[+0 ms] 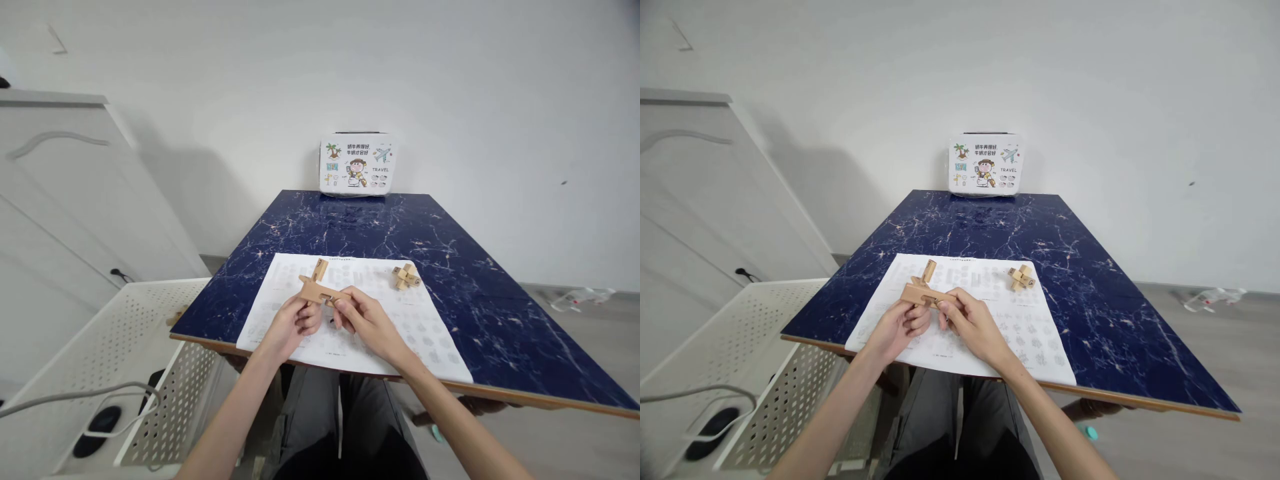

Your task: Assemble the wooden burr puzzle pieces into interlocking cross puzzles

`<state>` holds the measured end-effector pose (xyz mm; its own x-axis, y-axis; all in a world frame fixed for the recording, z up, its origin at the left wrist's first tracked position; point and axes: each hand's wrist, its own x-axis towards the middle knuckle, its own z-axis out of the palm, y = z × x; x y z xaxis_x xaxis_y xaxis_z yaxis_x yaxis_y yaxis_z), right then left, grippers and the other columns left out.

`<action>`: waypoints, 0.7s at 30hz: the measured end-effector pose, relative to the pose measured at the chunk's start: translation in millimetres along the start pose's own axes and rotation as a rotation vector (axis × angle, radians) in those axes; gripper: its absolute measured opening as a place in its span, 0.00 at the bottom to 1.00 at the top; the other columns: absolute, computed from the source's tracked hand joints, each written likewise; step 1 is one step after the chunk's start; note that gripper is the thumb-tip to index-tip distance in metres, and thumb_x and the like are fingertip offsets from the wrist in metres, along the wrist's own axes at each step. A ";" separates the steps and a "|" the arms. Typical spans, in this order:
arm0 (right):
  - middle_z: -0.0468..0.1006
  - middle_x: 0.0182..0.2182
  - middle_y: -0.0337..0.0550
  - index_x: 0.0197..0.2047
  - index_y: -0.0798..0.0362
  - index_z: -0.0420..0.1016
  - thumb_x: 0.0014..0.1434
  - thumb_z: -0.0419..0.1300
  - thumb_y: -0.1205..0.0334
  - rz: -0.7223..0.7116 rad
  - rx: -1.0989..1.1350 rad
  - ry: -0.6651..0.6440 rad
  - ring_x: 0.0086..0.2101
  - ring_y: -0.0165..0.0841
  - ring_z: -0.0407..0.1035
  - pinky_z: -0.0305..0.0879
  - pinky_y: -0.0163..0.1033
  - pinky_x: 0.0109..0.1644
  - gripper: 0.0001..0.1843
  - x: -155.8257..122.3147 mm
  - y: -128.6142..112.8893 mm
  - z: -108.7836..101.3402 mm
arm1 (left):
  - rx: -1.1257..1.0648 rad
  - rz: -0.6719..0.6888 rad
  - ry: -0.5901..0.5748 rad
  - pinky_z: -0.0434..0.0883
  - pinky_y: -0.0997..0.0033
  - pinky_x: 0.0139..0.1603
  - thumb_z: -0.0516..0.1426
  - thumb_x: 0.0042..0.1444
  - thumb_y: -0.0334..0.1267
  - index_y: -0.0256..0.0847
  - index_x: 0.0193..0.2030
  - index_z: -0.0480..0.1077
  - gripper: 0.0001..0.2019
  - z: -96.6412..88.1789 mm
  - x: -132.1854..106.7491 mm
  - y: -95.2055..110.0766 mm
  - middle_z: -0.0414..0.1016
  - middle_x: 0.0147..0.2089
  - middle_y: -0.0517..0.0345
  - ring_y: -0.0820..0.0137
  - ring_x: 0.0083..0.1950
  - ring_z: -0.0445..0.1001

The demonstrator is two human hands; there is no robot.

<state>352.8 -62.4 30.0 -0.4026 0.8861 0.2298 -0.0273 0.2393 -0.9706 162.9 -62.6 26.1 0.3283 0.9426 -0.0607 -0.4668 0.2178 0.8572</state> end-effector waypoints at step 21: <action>0.72 0.31 0.36 0.45 0.49 0.68 0.72 0.49 0.38 0.048 0.039 -0.111 0.24 0.29 0.62 0.62 0.38 0.31 0.22 -5.3 -4.0 -7.7 | 0.179 -0.058 -0.244 0.40 0.72 0.23 0.58 0.65 0.54 0.39 0.32 0.63 0.20 2.4 -5.4 -2.0 0.44 0.25 0.70 0.79 0.21 0.40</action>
<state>362.1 -65.0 33.3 -0.5033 0.8460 0.1759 -0.0402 0.1804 -0.9828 164.0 -68.7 26.0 0.5480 0.8365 -0.0056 -0.2963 0.2004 0.9338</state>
